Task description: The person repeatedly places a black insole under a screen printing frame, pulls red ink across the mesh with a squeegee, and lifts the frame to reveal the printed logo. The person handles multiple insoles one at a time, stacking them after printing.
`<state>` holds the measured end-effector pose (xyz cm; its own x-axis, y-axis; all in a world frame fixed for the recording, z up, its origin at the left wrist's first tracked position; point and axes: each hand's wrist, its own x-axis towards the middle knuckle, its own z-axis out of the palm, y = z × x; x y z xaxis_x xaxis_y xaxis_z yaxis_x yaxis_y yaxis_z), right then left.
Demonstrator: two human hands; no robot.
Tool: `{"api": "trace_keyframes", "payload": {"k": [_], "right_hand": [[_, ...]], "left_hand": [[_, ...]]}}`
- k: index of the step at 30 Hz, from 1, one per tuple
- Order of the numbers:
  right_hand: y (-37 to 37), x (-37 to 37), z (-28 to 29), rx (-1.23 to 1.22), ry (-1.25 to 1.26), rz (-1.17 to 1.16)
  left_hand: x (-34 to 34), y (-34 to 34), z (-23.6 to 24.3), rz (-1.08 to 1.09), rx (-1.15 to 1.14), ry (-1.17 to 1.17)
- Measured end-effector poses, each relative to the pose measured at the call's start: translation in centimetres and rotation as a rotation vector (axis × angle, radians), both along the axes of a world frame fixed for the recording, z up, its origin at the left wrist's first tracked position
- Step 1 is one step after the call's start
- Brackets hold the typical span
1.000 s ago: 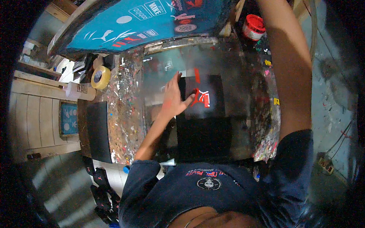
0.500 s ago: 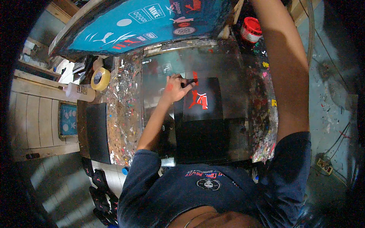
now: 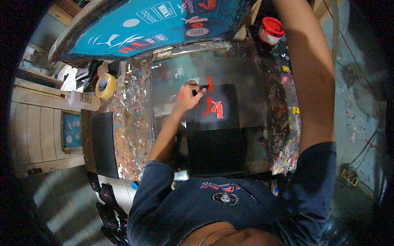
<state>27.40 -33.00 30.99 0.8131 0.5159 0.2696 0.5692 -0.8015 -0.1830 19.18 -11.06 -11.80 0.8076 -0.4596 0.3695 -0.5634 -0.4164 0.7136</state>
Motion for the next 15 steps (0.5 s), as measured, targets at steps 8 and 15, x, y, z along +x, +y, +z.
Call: {"api": "trace_keyframes", "payload": {"k": [8,15], "right_hand": [[0.1,0.0,0.1,0.018,-0.013,-0.02],[0.0,1.7,-0.3,-0.018,-0.1,-0.11]], "left_hand": [[-0.5,1.1,-0.3,0.009,0.161,-0.039],[-3.9,4.4,1.6,-0.095,0.32,-0.169]]}}
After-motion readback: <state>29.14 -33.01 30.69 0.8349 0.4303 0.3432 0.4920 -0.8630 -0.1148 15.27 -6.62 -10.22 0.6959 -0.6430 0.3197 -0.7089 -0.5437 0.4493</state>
